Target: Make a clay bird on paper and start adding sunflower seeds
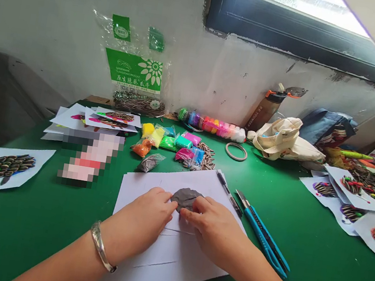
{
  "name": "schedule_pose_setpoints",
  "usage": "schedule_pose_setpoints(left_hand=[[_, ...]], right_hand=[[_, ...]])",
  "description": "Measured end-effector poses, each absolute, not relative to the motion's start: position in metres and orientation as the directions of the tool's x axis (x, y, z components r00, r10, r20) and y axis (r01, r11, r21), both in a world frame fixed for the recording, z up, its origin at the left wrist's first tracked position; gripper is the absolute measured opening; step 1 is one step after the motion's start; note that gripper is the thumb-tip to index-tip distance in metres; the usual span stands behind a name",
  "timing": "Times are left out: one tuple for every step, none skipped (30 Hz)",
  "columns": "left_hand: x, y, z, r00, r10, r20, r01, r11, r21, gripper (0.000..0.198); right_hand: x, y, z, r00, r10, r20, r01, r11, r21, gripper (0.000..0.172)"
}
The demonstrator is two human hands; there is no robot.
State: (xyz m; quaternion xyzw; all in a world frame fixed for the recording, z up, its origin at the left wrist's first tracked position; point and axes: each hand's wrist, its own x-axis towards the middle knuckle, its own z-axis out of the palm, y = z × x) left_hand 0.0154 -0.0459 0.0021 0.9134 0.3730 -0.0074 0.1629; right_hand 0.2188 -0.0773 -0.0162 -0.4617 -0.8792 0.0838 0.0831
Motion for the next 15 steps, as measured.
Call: schedule_pose_setpoints(left_hand=[[0.015,-0.045,0.002,0.723,0.676,-0.145,0.684,-0.668,0.295,0.023],[0.015,-0.043,0.003,0.724,0.672,-0.155,0.683,-0.668,0.296,0.024],[0.014,-0.042,0.004,0.724,0.67,-0.163,0.684,-0.667,0.297,0.025],[0.014,-0.042,0.005,0.723,0.671,-0.168,0.686,-0.664,0.299,0.026],[0.013,-0.041,0.006,0.721,0.671,-0.172,0.687,-0.661,0.301,0.027],[0.012,-0.041,0.008,0.718,0.674,-0.174,0.69,-0.657,0.302,0.027],[0.011,-0.04,0.009,0.716,0.675,-0.177,0.693,-0.654,0.304,0.026],[0.01,-0.039,0.01,0.713,0.677,-0.181,0.696,-0.651,0.305,0.026],[0.009,-0.038,0.011,0.71,0.679,-0.187,0.699,-0.647,0.303,0.026],[0.007,-0.037,0.011,0.706,0.682,-0.192,0.704,-0.644,0.3,0.026],[0.005,-0.036,0.011,0.702,0.685,-0.196,0.709,-0.642,0.294,0.026],[0.004,-0.035,0.011,0.698,0.689,-0.196,0.713,-0.64,0.286,0.027],[0.003,-0.035,0.011,0.697,0.69,-0.194,0.714,-0.642,0.279,0.028],[0.002,-0.034,0.011,0.698,0.691,-0.188,0.714,-0.647,0.27,0.028],[0.001,-0.034,0.01,0.7,0.691,-0.182,0.712,-0.652,0.26,0.028]], right_hand=[[0.219,-0.077,-0.015,-0.552,0.83,0.075,0.797,0.552,-0.244,0.032],[0.219,-0.077,-0.015,-0.544,0.835,0.081,0.797,0.544,-0.264,0.036],[0.219,-0.078,-0.014,-0.537,0.839,0.083,0.797,0.538,-0.274,0.041],[0.219,-0.078,-0.014,-0.534,0.841,0.083,0.8,0.535,-0.271,0.045],[0.22,-0.078,-0.015,-0.537,0.84,0.078,0.803,0.537,-0.259,0.047],[0.22,-0.079,-0.016,-0.542,0.837,0.069,0.806,0.541,-0.24,0.048],[0.22,-0.079,-0.018,-0.548,0.834,0.06,0.808,0.546,-0.221,0.048],[0.22,-0.079,-0.019,-0.551,0.833,0.053,0.809,0.549,-0.209,0.047],[0.22,-0.079,-0.021,-0.551,0.833,0.051,0.809,0.549,-0.21,0.045],[0.22,-0.078,-0.022,-0.548,0.835,0.058,0.809,0.546,-0.218,0.044],[0.219,-0.078,-0.022,-0.54,0.839,0.073,0.81,0.541,-0.228,0.045],[0.218,-0.077,-0.022,-0.53,0.843,0.091,0.812,0.535,-0.233,0.046],[0.216,-0.077,-0.021,-0.519,0.848,0.109,0.816,0.53,-0.232,0.049],[0.214,-0.076,-0.02,-0.51,0.851,0.125,0.822,0.525,-0.221,0.052],[0.212,-0.075,-0.019,-0.505,0.853,0.135,0.828,0.522,-0.202,0.053]])
